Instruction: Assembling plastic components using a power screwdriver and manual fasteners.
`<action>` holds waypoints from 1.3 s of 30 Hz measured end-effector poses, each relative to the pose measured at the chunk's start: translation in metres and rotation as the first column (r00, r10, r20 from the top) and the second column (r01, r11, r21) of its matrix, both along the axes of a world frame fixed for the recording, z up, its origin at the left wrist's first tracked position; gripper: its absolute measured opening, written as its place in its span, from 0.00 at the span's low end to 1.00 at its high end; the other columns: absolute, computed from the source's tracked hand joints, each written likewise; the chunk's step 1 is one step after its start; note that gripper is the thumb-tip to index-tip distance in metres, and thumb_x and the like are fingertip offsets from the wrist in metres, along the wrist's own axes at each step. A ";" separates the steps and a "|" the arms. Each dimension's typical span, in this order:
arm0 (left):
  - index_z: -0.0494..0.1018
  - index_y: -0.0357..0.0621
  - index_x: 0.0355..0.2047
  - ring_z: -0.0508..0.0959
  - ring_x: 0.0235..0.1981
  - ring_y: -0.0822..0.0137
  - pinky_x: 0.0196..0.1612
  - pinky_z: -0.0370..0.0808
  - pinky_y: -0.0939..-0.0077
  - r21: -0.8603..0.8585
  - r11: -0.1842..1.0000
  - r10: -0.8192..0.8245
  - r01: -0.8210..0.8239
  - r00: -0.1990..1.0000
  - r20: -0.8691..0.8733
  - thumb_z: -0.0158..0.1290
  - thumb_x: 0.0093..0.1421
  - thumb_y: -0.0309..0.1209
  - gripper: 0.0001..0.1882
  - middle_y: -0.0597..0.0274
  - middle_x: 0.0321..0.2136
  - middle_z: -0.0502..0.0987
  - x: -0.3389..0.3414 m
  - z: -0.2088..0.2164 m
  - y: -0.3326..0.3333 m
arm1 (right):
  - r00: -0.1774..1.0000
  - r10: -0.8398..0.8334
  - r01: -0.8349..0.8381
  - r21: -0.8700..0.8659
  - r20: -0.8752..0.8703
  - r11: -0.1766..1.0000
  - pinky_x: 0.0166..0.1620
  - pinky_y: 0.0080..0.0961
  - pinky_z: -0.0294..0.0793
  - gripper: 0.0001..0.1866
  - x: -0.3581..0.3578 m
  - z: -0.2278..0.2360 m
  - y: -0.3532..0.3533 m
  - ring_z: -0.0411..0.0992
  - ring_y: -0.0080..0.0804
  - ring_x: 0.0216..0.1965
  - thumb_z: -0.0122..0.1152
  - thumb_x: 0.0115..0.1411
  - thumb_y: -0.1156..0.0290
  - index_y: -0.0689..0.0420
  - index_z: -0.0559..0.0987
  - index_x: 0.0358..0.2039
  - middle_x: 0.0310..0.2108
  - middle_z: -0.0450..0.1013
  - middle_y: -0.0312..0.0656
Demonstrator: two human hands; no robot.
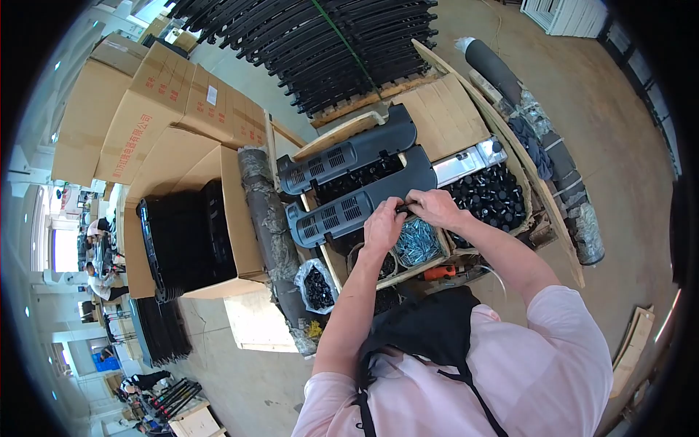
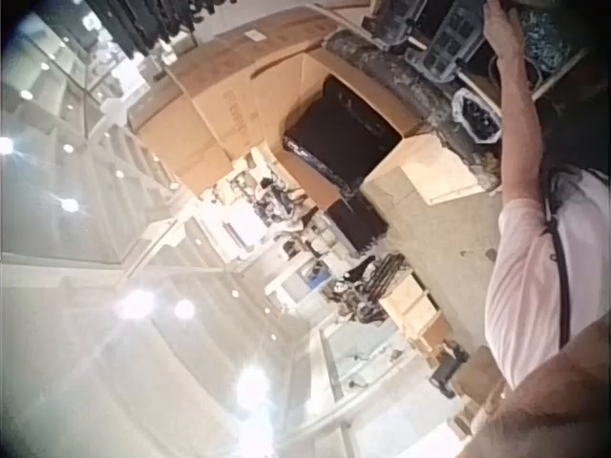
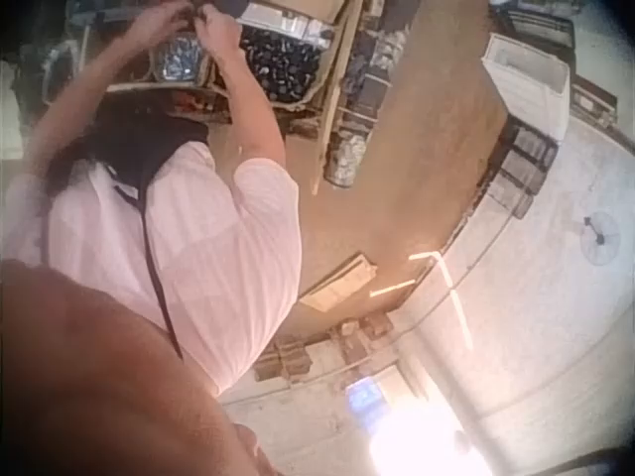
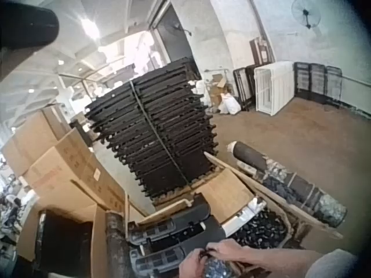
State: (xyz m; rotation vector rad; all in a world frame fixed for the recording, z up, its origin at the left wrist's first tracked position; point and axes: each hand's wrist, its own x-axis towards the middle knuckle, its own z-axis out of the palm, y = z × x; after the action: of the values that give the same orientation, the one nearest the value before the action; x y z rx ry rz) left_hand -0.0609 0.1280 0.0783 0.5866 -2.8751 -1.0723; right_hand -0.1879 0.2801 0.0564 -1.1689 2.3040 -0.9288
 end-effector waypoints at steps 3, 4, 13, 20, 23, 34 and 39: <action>0.75 0.49 0.52 0.82 0.45 0.48 0.48 0.79 0.55 -0.057 0.998 0.007 -0.005 1.000 0.023 0.62 0.61 0.34 0.19 0.53 0.43 0.82 -0.005 0.002 0.003 | 0.997 0.027 -0.029 -0.024 -0.074 0.999 0.44 0.47 0.79 0.11 -0.002 -0.004 0.000 0.81 0.53 0.40 0.59 0.64 0.63 0.52 0.80 0.44 0.34 0.82 0.49; 0.75 0.50 0.52 0.83 0.45 0.49 0.48 0.79 0.54 -0.065 0.998 0.021 -0.018 0.999 0.050 0.62 0.61 0.34 0.19 0.53 0.44 0.82 -0.005 0.000 0.003 | 0.997 0.027 -0.028 -0.005 -0.078 1.000 0.44 0.48 0.79 0.11 -0.002 -0.003 -0.001 0.81 0.53 0.40 0.59 0.64 0.64 0.52 0.80 0.44 0.34 0.82 0.49; 0.75 0.50 0.51 0.82 0.45 0.47 0.47 0.79 0.53 -0.079 0.997 0.027 -0.023 0.998 0.049 0.62 0.61 0.34 0.18 0.52 0.43 0.82 -0.007 -0.005 0.001 | 0.993 0.044 -0.043 0.006 -0.108 0.999 0.43 0.50 0.79 0.10 -0.002 -0.006 -0.004 0.81 0.52 0.40 0.58 0.64 0.65 0.52 0.78 0.44 0.35 0.82 0.48; 0.74 0.49 0.50 0.83 0.44 0.47 0.47 0.79 0.53 -0.069 0.997 0.023 -0.021 0.999 0.029 0.62 0.61 0.33 0.18 0.52 0.42 0.82 -0.006 -0.008 0.000 | 0.984 0.005 -0.025 -0.105 -0.180 0.994 0.40 0.46 0.80 0.08 0.004 -0.007 0.001 0.81 0.51 0.38 0.60 0.63 0.67 0.53 0.79 0.42 0.34 0.82 0.47; 0.74 0.48 0.50 0.83 0.43 0.47 0.46 0.79 0.53 -0.096 0.995 0.021 -0.018 0.999 0.027 0.63 0.60 0.33 0.18 0.52 0.41 0.82 -0.008 -0.007 0.002 | 0.978 0.005 -0.033 -0.132 -0.210 0.991 0.40 0.45 0.80 0.08 0.006 -0.011 0.004 0.81 0.50 0.38 0.62 0.62 0.66 0.53 0.80 0.41 0.34 0.82 0.46; 0.67 0.42 0.56 0.72 0.28 0.76 0.28 0.72 0.78 0.709 0.672 0.253 -0.212 0.966 0.050 0.50 0.71 0.31 0.15 0.59 0.39 0.78 0.024 -0.022 -0.015 | 0.415 -0.099 0.322 -0.045 0.904 0.946 0.22 0.16 0.53 0.08 0.018 0.002 0.030 0.59 0.16 0.24 0.54 0.73 0.69 0.57 0.76 0.47 0.28 0.65 0.30; 0.75 0.43 0.53 0.69 0.23 0.83 0.22 0.66 0.85 0.839 0.521 0.321 -0.156 0.947 -0.024 0.51 0.75 0.38 0.14 0.73 0.28 0.74 0.065 -0.011 -0.012 | 0.429 -0.026 0.245 -0.088 0.903 0.965 0.23 0.15 0.57 0.09 0.041 0.013 0.014 0.62 0.15 0.23 0.57 0.72 0.70 0.62 0.79 0.46 0.28 0.69 0.31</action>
State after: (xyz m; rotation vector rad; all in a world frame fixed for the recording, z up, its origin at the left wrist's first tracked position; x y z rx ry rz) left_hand 0.0038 0.1163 0.0668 0.8027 -1.8623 -2.2726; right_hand -0.1472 0.2942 0.0698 -0.3078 1.3991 -1.4323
